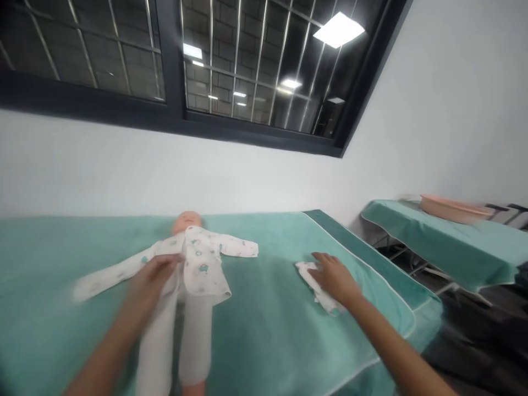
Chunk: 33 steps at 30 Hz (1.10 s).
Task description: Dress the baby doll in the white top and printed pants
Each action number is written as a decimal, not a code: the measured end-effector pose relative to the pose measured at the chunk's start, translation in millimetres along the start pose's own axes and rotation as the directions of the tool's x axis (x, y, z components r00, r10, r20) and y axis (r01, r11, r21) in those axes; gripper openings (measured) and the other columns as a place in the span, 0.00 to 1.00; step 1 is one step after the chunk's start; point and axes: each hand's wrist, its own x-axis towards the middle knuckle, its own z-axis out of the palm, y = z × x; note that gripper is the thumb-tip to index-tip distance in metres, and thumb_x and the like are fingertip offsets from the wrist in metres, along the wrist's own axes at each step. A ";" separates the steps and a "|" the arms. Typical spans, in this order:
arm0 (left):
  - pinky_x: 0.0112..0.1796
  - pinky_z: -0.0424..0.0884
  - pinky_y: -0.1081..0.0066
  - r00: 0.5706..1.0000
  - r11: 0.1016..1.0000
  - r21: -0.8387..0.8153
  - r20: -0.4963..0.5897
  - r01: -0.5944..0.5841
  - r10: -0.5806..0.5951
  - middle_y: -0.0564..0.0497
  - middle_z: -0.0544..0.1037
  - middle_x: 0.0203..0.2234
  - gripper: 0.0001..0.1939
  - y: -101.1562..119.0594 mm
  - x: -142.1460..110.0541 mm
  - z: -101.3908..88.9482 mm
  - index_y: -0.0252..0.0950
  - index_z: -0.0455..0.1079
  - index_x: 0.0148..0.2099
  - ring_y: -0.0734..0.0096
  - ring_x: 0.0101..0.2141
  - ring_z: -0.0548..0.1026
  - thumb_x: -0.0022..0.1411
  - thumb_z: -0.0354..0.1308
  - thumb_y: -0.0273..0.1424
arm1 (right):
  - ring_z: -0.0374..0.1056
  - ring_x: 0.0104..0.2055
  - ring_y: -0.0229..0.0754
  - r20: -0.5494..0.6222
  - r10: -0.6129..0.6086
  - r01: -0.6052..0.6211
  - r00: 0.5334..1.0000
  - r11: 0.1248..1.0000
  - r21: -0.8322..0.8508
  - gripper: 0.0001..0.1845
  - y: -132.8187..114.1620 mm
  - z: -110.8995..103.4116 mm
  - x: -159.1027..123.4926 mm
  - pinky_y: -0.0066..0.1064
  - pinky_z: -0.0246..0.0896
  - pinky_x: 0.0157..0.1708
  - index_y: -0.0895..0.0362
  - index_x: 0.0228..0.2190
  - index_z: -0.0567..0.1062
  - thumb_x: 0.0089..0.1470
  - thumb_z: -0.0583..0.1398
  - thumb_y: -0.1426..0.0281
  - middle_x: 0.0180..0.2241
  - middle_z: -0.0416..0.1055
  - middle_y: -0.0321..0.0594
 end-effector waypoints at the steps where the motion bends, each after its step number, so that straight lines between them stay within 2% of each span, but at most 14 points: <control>1: 0.48 0.66 0.65 1.000 1.000 -0.010 0.001 -0.018 0.018 0.49 0.77 0.44 0.14 4.4 -12.4 2.1 0.40 0.71 0.42 0.60 0.48 0.72 0.60 0.53 0.42 | 0.67 0.45 0.55 0.093 0.010 -0.010 0.996 1.000 0.000 0.16 10.2 -9.3 -3.6 0.42 0.59 0.41 0.53 0.40 0.74 0.52 0.57 0.59 0.40 0.73 0.49; 3: 0.51 0.64 0.62 0.997 0.999 -0.005 0.064 -0.045 0.045 0.48 0.76 0.45 0.14 20.1 -33.2 7.4 0.40 0.71 0.43 0.60 0.49 0.72 0.61 0.53 0.41 | 0.68 0.37 0.52 0.191 -0.053 0.043 0.980 0.997 0.056 0.11 7.5 -25.6 -10.3 0.39 0.58 0.36 0.52 0.32 0.75 0.52 0.57 0.59 0.33 0.74 0.46; 6: 0.52 0.64 0.60 0.964 0.994 -0.010 0.242 -0.112 0.111 0.46 0.75 0.48 0.14 56.4 -55.1 22.5 0.40 0.70 0.46 0.59 0.50 0.72 0.61 0.55 0.40 | 0.66 0.32 0.47 0.132 -0.215 0.167 0.968 0.939 0.300 0.12 -42.8 -49.9 -22.5 0.36 0.56 0.33 0.52 0.27 0.72 0.53 0.57 0.57 0.29 0.71 0.40; 8: 0.53 0.64 0.59 0.918 0.982 -0.050 0.348 -0.183 0.189 0.44 0.71 0.53 0.21 83.8 -64.7 35.9 0.41 0.67 0.54 0.58 0.53 0.69 0.59 0.58 0.41 | 0.64 0.31 0.43 0.100 -0.288 0.195 0.952 0.828 0.526 0.14 -90.3 -67.7 -31.9 0.33 0.56 0.32 0.53 0.29 0.70 0.54 0.57 0.56 0.29 0.69 0.36; 11: 0.54 0.63 0.60 0.872 0.954 -0.094 0.388 -0.283 0.297 0.43 0.66 0.58 0.30 123.2 -72.6 48.9 0.42 0.62 0.60 0.58 0.57 0.65 0.57 0.61 0.41 | 0.60 0.28 0.38 0.029 -0.379 0.214 0.925 0.584 0.783 0.16 -154.7 -94.9 -43.1 0.29 0.54 0.28 0.55 0.29 0.68 0.54 0.58 0.54 0.26 0.64 0.32; 15: 0.41 0.69 0.68 0.893 0.952 -0.102 0.330 -0.287 0.305 0.49 0.75 0.37 0.13 168.0 -77.6 32.0 0.37 0.70 0.42 0.65 0.40 0.72 0.57 0.58 0.39 | 0.59 0.27 0.36 -0.042 -0.526 0.263 0.850 0.353 0.898 0.18 -203.5 -131.3 -47.7 0.27 0.54 0.28 0.56 0.30 0.68 0.51 0.62 0.54 0.25 0.63 0.32; 18: 0.30 0.65 0.75 0.945 0.950 -0.241 0.209 -0.198 0.250 0.56 0.70 0.25 0.08 197.0 -85.6 -0.7 0.37 0.65 0.33 0.74 0.28 0.69 0.53 0.60 0.33 | 0.61 0.27 0.36 0.035 -0.673 0.293 0.739 0.367 0.883 0.18 -218.8 -158.2 -50.1 0.27 0.55 0.28 0.57 0.28 0.72 0.51 0.61 0.53 0.25 0.66 0.33; 22: 0.24 0.62 0.78 0.960 0.885 -0.448 0.165 -0.130 0.225 0.58 0.68 0.22 0.07 228.0 -106.0 -42.0 0.38 0.64 0.33 0.77 0.22 0.67 0.52 0.60 0.31 | 0.67 0.30 0.40 0.335 -0.819 0.215 0.466 0.473 0.855 0.18 -236.9 -183.5 -63.4 0.30 0.62 0.31 0.59 0.28 0.78 0.49 0.63 0.55 0.28 0.73 0.38; 23: 0.24 0.62 0.77 0.956 0.886 -0.449 0.189 -0.119 0.224 0.57 0.69 0.23 0.07 232.8 -112.1 -49.9 0.37 0.65 0.33 0.76 0.23 0.68 0.54 0.60 0.33 | 0.69 0.31 0.41 0.328 -0.833 0.183 0.446 0.443 0.878 0.16 -243.2 -186.4 -68.0 0.32 0.63 0.33 0.59 0.29 0.78 0.47 0.65 0.57 0.29 0.74 0.39; 24: 0.24 0.64 0.76 0.949 0.895 -0.433 0.224 -0.109 0.223 0.55 0.71 0.24 0.09 236.0 -118.5 -56.8 0.37 0.67 0.34 0.74 0.24 0.69 0.55 0.60 0.36 | 0.70 0.32 0.42 0.271 -0.840 0.148 0.470 0.377 0.914 0.15 -250.2 -187.5 -72.6 0.33 0.64 0.34 0.59 0.29 0.78 0.46 0.66 0.59 0.30 0.75 0.39; 27: 0.28 0.69 0.70 0.891 0.954 -0.297 0.419 -0.050 0.177 0.48 0.77 0.28 0.17 236.5 -137.2 -73.1 0.35 0.72 0.36 0.65 0.29 0.74 0.54 0.61 0.44 | 0.69 0.29 0.40 0.001 -0.738 0.060 0.675 0.057 0.997 0.15 -272.1 -181.0 -85.2 0.33 0.66 0.32 0.58 0.29 0.76 0.46 0.66 0.59 0.28 0.74 0.37; 29: 0.30 0.70 0.68 0.842 0.979 -0.203 0.528 0.002 0.108 0.46 0.78 0.30 0.18 232.1 -147.1 -80.1 0.33 0.74 0.37 0.61 0.30 0.76 0.51 0.65 0.42 | 0.69 0.28 0.39 -0.068 -0.655 0.006 0.753 -0.096 0.995 0.16 -283.6 -170.5 -93.7 0.32 0.66 0.30 0.57 0.29 0.74 0.47 0.65 0.57 0.26 0.73 0.36; 31: 0.32 0.71 0.68 0.877 0.969 -0.245 0.466 -0.002 0.120 0.46 0.78 0.31 0.17 226.6 -153.5 -83.5 0.33 0.74 0.39 0.62 0.31 0.76 0.50 0.66 0.39 | 0.69 0.27 0.39 -0.019 -0.681 -0.070 0.732 -0.102 0.992 0.19 -289.8 -158.6 -103.6 0.32 0.66 0.29 0.57 0.29 0.74 0.47 0.64 0.53 0.26 0.73 0.37; 33: 0.32 0.71 0.71 0.951 0.927 -0.368 0.255 -0.071 0.174 0.50 0.77 0.30 0.14 221.3 -157.1 -83.4 0.34 0.73 0.38 0.67 0.31 0.75 0.52 0.65 0.38 | 0.69 0.27 0.41 0.130 -0.817 -0.111 0.562 0.082 0.990 0.23 -291.2 -148.3 -113.8 0.32 0.66 0.27 0.59 0.30 0.76 0.41 0.67 0.51 0.26 0.73 0.39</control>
